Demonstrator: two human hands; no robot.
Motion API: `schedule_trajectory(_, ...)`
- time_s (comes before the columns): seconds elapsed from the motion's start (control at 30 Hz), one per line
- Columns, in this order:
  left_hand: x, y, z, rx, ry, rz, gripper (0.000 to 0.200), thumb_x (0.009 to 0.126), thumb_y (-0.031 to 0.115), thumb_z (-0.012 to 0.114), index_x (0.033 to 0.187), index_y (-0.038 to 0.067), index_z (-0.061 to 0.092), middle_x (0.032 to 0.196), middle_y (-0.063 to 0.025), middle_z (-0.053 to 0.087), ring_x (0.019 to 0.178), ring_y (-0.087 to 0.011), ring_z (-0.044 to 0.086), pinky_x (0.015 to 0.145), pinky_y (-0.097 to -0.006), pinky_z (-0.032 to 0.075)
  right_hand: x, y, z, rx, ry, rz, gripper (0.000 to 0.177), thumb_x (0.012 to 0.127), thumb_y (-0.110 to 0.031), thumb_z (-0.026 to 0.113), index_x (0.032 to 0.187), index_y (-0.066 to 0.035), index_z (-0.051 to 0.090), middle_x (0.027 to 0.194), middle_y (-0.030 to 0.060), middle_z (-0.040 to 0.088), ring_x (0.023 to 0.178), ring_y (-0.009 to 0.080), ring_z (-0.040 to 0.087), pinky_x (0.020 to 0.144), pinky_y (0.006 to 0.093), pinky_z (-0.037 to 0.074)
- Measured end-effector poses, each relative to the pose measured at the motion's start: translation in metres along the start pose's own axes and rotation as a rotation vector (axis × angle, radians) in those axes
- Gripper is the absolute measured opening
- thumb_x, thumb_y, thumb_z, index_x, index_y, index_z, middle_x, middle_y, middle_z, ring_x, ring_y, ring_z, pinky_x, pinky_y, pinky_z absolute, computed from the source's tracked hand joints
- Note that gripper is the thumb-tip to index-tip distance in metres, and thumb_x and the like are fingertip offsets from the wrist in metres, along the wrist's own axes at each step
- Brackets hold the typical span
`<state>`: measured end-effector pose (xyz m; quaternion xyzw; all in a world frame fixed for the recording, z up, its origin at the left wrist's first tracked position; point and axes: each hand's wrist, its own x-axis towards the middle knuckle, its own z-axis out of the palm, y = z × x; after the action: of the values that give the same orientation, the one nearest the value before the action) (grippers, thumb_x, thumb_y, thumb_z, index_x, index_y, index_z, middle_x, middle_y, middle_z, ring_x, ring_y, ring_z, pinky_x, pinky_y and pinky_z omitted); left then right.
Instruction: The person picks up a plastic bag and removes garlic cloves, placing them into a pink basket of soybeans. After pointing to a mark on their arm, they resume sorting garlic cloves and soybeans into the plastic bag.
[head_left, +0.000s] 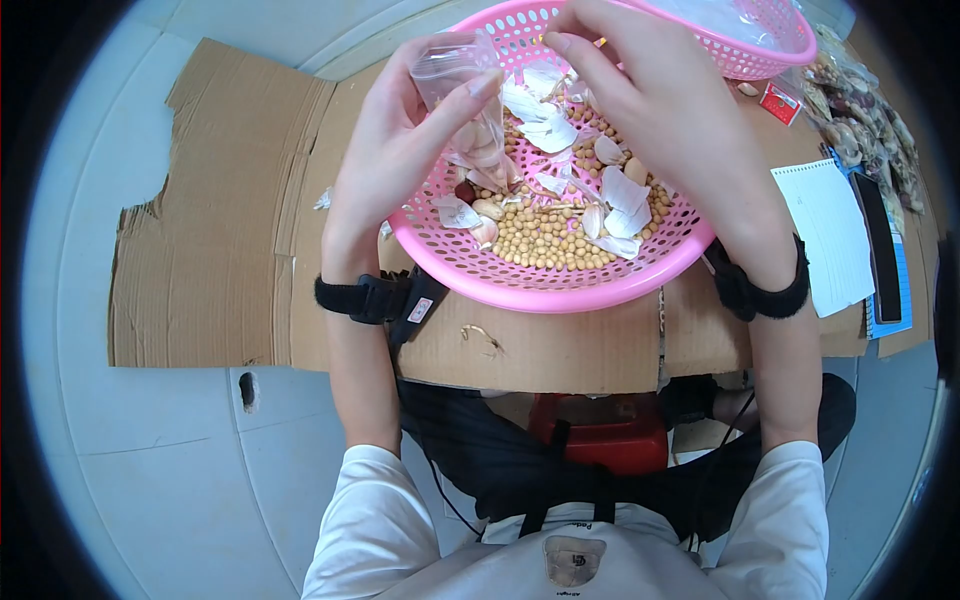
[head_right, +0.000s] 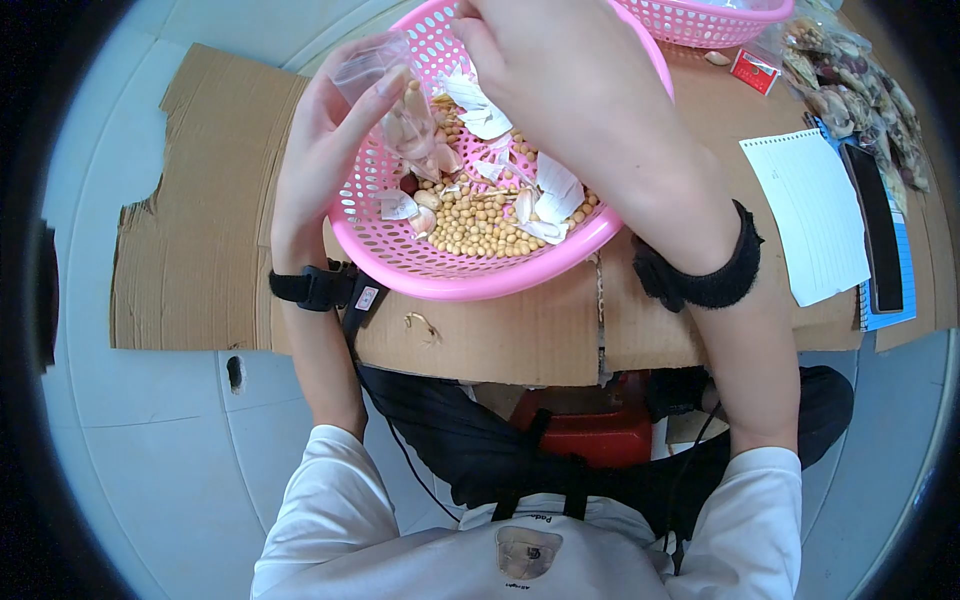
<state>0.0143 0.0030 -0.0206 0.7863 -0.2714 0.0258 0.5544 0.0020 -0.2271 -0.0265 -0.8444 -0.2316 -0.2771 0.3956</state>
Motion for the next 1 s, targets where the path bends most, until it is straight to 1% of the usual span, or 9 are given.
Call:
schedule_trajectory(0.07,0.000,0.001,0.000,0.011,0.001,-0.011,0.050,0.101,0.017,0.071,0.140,-0.005,0.048,0.124,-0.0143,0.069,0.117,-0.0173,0.066,0.100,-0.0321,0.053,-0.001,0.012,0.011,-0.030,0.007,-0.131,0.015,0.097,-0.006,0.066,0.105,0.007,0.067,0.089,0.0122,0.070,0.074,0.0128,0.066,0.069,0.0268,0.053)
schedule_trajectory(0.13,0.000,0.000,0.001,0.003,0.007,-0.004,0.050,0.101,0.017,0.071,0.140,-0.006,0.049,0.124,-0.0141,0.069,0.117,-0.0172,0.066,0.100,-0.0321,0.053,-0.009,0.011,0.014,-0.080,-0.011,-0.134,0.018,0.091,-0.009,0.064,0.105,0.001,0.068,0.079,0.0140,0.064,0.077,0.0296,0.068,0.073,0.0404,0.053)
schedule_trajectory(0.17,-0.001,0.000,0.001,-0.004,0.013,0.003,0.050,0.101,0.017,0.071,0.140,-0.006,0.049,0.124,-0.0139,0.069,0.117,-0.0171,0.066,0.100,-0.0321,0.053,-0.010,0.007,0.011,-0.079,-0.012,-0.134,0.018,0.091,-0.009,0.064,0.105,0.001,0.068,0.079,0.0140,0.064,0.077,0.0296,0.068,0.073,0.0404,0.053)
schedule_trajectory(0.23,0.000,0.000,0.001,-0.011,0.016,0.000,0.050,0.101,0.016,0.071,0.140,-0.006,0.049,0.124,-0.0138,0.069,0.116,-0.0169,0.066,0.100,-0.0322,0.053,-0.009,-0.002,0.000,0.119,-0.453,-0.107,0.020,0.086,-0.007,0.064,0.103,0.000,0.072,0.084,0.0196,0.071,0.078,0.0323,0.071,0.073,0.0429,0.056)
schedule_trajectory(0.27,0.000,0.000,0.001,-0.020,0.017,-0.001,0.050,0.100,0.016,0.071,0.139,-0.006,0.049,0.124,-0.0137,0.069,0.116,-0.0167,0.066,0.100,-0.0323,0.053,-0.011,-0.006,-0.001,0.118,-0.453,-0.107,0.020,0.086,-0.007,0.064,0.103,0.000,0.072,0.084,0.0196,0.071,0.078,0.0323,0.071,0.073,0.0429,0.056)
schedule_trajectory(0.33,-0.001,0.001,0.002,-0.024,0.019,0.010,0.050,0.100,0.016,0.072,0.139,-0.006,0.050,0.123,-0.0135,0.069,0.116,-0.0166,0.066,0.100,-0.0325,0.053,-0.012,-0.013,-0.002,0.103,-1.067,0.030,0.019,0.086,-0.010,0.069,0.102,-0.001,0.071,0.079,0.0127,0.068,0.076,0.0274,0.068,0.071,0.0386,0.053)
schedule_trajectory(0.67,-0.001,0.002,0.002,-0.020,0.027,0.007,0.051,0.098,0.017,0.075,0.137,-0.004,0.052,0.121,-0.0121,0.069,0.114,-0.0158,0.066,0.098,-0.0318,0.052,-0.008,-0.012,-0.004,0.120,-1.102,0.079,0.011,0.088,-0.011,0.068,0.092,0.000,0.072,0.076,0.0124,0.069,0.072,0.0270,0.068,0.071,0.0382,0.054)
schedule_trajectory(0.73,-0.001,0.002,0.002,-0.011,0.023,0.006,0.050,0.098,0.017,0.075,0.137,-0.004,0.052,0.121,-0.0122,0.069,0.114,-0.0159,0.066,0.098,-0.0318,0.053,-0.008,-0.013,-0.005,0.106,-0.966,-0.024,0.013,0.090,-0.011,0.065,0.091,0.000,0.072,0.074,0.0168,0.069,0.072,0.0326,0.069,0.074,0.0428,0.056)
schedule_trajectory(1.0,-0.001,0.001,0.001,-0.001,0.020,0.002,0.049,0.098,0.016,0.074,0.137,-0.004,0.053,0.122,-0.0121,0.069,0.114,-0.0158,0.066,0.098,-0.0316,0.053,-0.007,-0.011,-0.003,0.113,-0.828,-0.075,0.012,0.087,-0.008,0.065,0.093,0.000,0.072,0.078,0.0203,0.070,0.077,0.0350,0.070,0.077,0.0460,0.056)
